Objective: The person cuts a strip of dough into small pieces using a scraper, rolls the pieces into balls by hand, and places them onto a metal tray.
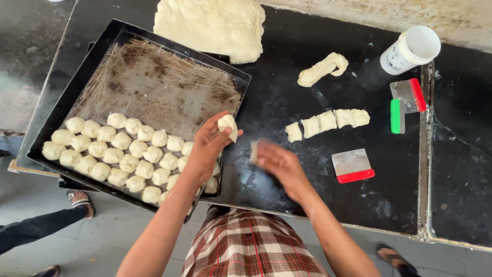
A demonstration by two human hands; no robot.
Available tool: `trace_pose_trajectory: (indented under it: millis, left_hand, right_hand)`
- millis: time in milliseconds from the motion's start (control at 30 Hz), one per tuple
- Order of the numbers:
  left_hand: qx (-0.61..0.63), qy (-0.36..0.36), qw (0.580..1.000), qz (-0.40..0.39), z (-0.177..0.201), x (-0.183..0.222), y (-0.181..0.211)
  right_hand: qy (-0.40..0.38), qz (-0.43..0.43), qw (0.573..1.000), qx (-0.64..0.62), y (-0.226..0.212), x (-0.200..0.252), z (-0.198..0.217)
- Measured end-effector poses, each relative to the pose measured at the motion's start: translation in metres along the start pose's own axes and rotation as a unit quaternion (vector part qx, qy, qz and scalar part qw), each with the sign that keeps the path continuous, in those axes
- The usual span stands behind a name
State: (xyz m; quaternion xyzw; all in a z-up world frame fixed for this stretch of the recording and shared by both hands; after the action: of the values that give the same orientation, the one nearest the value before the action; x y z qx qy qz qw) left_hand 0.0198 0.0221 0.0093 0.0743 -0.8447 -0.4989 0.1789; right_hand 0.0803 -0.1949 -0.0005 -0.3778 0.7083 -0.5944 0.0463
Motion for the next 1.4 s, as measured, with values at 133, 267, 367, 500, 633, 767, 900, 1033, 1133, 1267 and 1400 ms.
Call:
trace_pose_trajectory:
  millis: [133, 267, 367, 500, 633, 767, 900, 1033, 1133, 1267, 1400]
  left_hand:
    - [0.013, -0.053, 0.995, 0.089, 0.011, 0.013, 0.017]
    - [0.02, -0.119, 0.978, 0.171, 0.019, 0.034, 0.027]
    - [-0.048, -0.165, 0.982, 0.073, 0.025, 0.044, 0.046]
    - [-0.188, -0.198, 0.962, -0.019, 0.054, 0.054, 0.058]
    - [-0.446, -0.061, 0.855, -0.259, 0.154, 0.026, 0.077]
    - [-0.77, 0.175, 0.582, -0.195, 0.257, -0.001, 0.115]
    - [-0.666, 0.124, 0.716, -0.165, 0.257, 0.003, 0.129]
    - [-0.534, 0.007, 0.768, -0.353, 0.163, 0.062, 0.138]
    - [-0.397, -0.26, 0.826, -0.305, 0.064, 0.103, 0.096]
    - [-0.331, -0.364, 0.846, -0.207, -0.003, 0.14, 0.064]
    - [-0.32, -0.346, 0.857, -0.21, -0.033, 0.124, 0.058]
  right_hand:
    - [0.053, 0.38, 0.835, 0.395, -0.004, 0.006, -0.032]
    - [0.014, 0.501, 0.731, 0.462, -0.016, 0.006, -0.064]
    - [-0.048, 0.309, 0.902, 0.299, -0.041, -0.025, -0.077]
    - [-0.172, -0.019, 0.984, -0.031, -0.045, -0.027, -0.108]
    - [-0.129, 0.057, 0.989, -0.046, -0.038, -0.013, -0.108]
    - [0.038, 0.047, 0.995, 0.083, -0.015, -0.023, -0.082]
    - [0.106, 0.033, 0.991, 0.07, 0.006, -0.01, -0.051]
    - [0.179, 0.056, 0.978, 0.089, 0.02, 0.011, -0.02]
    - [0.215, 0.041, 0.972, 0.089, 0.022, 0.008, 0.003]
    - [0.181, 0.081, 0.978, 0.069, 0.029, -0.001, 0.02]
    - [0.193, 0.109, 0.972, 0.075, 0.013, -0.013, 0.04]
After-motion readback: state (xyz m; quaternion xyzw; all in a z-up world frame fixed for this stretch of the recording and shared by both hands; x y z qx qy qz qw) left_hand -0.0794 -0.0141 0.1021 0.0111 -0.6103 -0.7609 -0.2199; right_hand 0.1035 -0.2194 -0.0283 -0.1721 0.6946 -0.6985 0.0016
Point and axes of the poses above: each hand's wrist, its own x-axis away from the middle knuckle, its own z-axis out of the back of the hand, y = z × x, the point moved 1 cm from there along -x, towards the middle knuckle, and after that the axes turned 3 degrees about -x, right-handed, at the moved point
